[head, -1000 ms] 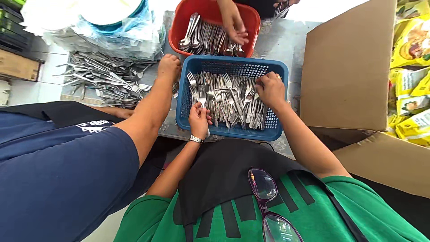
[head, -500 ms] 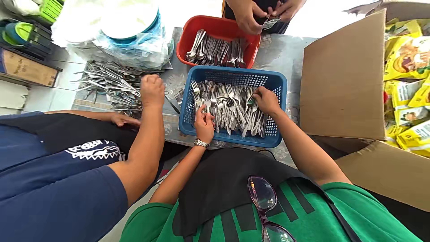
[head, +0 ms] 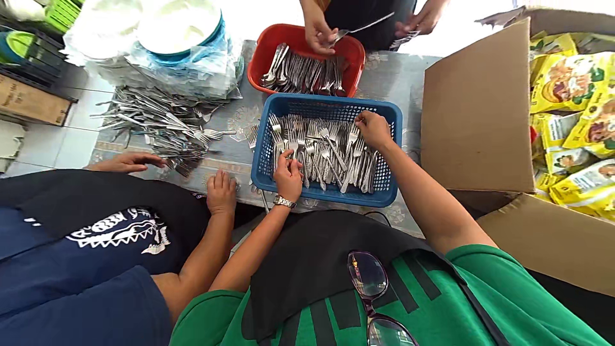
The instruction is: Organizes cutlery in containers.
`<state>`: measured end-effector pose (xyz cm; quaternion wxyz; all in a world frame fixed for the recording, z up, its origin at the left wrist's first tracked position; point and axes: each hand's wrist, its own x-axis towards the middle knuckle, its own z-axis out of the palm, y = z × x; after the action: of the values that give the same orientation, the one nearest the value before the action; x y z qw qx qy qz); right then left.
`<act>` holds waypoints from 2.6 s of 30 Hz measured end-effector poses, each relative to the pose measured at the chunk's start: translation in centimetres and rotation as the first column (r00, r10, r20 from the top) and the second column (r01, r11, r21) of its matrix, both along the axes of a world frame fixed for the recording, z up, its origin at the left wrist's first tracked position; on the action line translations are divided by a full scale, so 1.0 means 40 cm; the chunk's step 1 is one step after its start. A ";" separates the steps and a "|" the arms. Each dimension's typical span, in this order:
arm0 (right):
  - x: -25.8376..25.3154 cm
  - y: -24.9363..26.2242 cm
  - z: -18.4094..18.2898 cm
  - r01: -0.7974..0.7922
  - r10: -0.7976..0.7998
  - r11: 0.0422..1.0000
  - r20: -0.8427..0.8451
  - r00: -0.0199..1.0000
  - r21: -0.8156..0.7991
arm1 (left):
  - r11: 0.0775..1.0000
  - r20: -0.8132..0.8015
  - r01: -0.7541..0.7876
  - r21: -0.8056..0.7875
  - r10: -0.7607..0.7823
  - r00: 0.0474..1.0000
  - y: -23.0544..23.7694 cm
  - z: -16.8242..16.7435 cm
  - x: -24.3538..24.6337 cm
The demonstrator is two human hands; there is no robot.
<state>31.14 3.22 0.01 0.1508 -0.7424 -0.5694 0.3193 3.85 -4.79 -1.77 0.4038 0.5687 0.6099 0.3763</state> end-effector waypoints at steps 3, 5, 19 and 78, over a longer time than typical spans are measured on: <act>-0.017 -0.003 -0.009 -0.057 0.039 0.991 0.142 0.989 0.123 | 1.000 -0.028 0.028 0.014 -0.028 0.999 0.000 -0.004 -0.003; -0.045 -0.003 -0.004 -0.107 0.081 0.983 0.163 0.983 0.153 | 0.999 -0.045 0.042 0.023 -0.040 0.998 0.000 -0.005 -0.006; -0.208 0.077 -0.008 0.032 -0.027 0.997 0.073 0.997 -0.065 | 0.999 -0.044 0.024 0.033 -0.023 0.999 -0.004 -0.009 -0.004; -0.085 -0.269 -0.047 -0.697 0.729 0.681 0.119 0.674 -0.225 | 0.802 0.165 0.352 -0.484 -0.311 0.936 0.086 0.070 0.254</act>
<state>27.73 -7.52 -1.86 -0.1044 -0.4980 -0.7985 0.3216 14.02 -1.34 1.05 0.6213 0.5254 0.5621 0.1484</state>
